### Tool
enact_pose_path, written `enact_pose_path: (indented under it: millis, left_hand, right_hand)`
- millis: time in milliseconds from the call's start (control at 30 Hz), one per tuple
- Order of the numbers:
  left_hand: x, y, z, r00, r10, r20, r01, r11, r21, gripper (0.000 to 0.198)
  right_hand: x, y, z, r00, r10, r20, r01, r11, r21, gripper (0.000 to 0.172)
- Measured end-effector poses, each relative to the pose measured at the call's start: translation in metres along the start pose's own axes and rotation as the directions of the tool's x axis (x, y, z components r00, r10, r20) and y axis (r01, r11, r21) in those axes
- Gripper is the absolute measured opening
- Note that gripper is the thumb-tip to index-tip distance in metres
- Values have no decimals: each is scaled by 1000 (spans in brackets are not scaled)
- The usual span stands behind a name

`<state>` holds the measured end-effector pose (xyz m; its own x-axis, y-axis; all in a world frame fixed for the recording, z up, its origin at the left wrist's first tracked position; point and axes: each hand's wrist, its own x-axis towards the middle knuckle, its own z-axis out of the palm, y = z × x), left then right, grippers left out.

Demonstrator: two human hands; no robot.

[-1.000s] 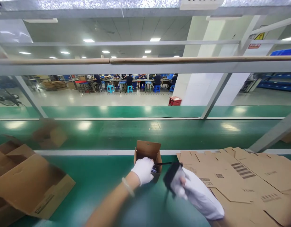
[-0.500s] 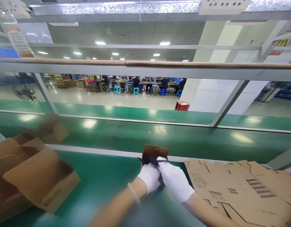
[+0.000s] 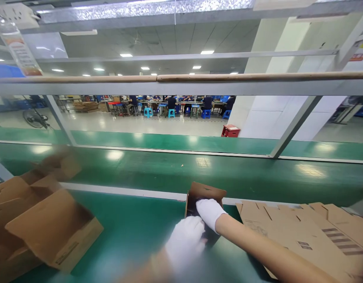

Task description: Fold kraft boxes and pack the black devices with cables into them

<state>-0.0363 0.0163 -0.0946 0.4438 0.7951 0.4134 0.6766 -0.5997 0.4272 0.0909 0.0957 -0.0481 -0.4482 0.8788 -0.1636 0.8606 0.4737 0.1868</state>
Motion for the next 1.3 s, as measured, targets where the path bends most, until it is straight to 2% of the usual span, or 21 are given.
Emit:
enact_pose_path:
  millis: [67,100,133,167,200,267,333,367,433,500,567,667,800,867,933,1033,1100,1133,1200,1233,1300]
  left_hand:
    - [-12,-17,-1,964,119,-238,-121,993,7,32]
    - [-16,-29,0,934,121,-337,-128,992,-1,35]
    - [-18,-42,2,920,67,-387,-85,996,-32,41]
    - [-18,-56,4,926,-26,-378,-8,996,-89,50]
    - [-15,-70,7,941,-133,-311,85,983,-162,65]
    - [-4,-95,15,963,-266,-38,243,920,-307,101]
    - [10,-111,23,963,-200,182,263,846,-464,119]
    - [18,-115,27,968,-128,215,229,799,-557,120]
    - [30,-116,34,988,-28,155,130,703,-700,112]
    - [38,-111,39,998,-25,61,62,651,-757,104]
    - [41,-105,41,999,-43,13,37,638,-769,100]
    - [40,-102,42,999,-45,-2,27,630,-776,98]
    - [36,-101,46,999,-48,9,37,627,-778,104]
    - [36,-102,48,998,-57,20,51,618,-785,104]
    - [38,-103,49,997,-75,18,61,634,-771,101]
    - [49,-111,42,989,-145,-4,98,689,-718,93]
    - [61,-126,35,975,-219,-28,144,728,-671,88]
    - [67,-136,31,964,-262,-39,176,744,-644,86]
    - [80,-161,25,929,-366,-64,264,772,-579,83]
    - [87,-173,24,905,-418,-77,315,783,-537,82]
    - [97,-192,24,848,-511,-141,411,802,-434,80]
  right_hand:
    - [-13,8,-1,1000,11,8,-11,1000,-8,31]
    - [-21,10,-2,1000,15,12,-14,1000,-10,36]
    - [-29,12,-2,1000,13,23,-13,1000,-11,40]
    - [-35,12,-2,999,11,42,-10,1000,-11,43]
    - [-40,12,-2,998,7,67,-6,1000,-11,46]
    - [-42,10,-2,993,-2,115,2,1000,-7,52]
    - [-37,9,-2,989,-14,147,13,1000,5,60]
    - [-32,10,-3,987,-23,156,21,1000,15,64]
    - [-24,15,-5,984,-48,169,42,998,39,70]
    - [-16,24,-10,982,-78,174,69,996,59,70]
    - [-8,33,-14,978,-111,175,99,992,76,65]
    - [9,42,-16,961,-188,204,170,980,102,58]
    - [34,40,-14,919,-306,249,269,948,170,46]
    - [35,37,-16,920,-317,230,275,941,196,40]
    - [24,36,-19,939,-296,174,260,944,204,39]
    - [-12,52,-20,976,-216,-27,215,932,291,43]
    - [-38,80,-13,987,-69,-143,120,915,386,44]
    - [-49,100,-6,988,33,-151,35,906,422,44]
    - [-70,146,10,966,254,-56,-207,883,420,43]
    - [-79,170,19,931,364,23,-344,856,387,42]
    - [-94,216,37,830,543,124,-551,767,329,41]
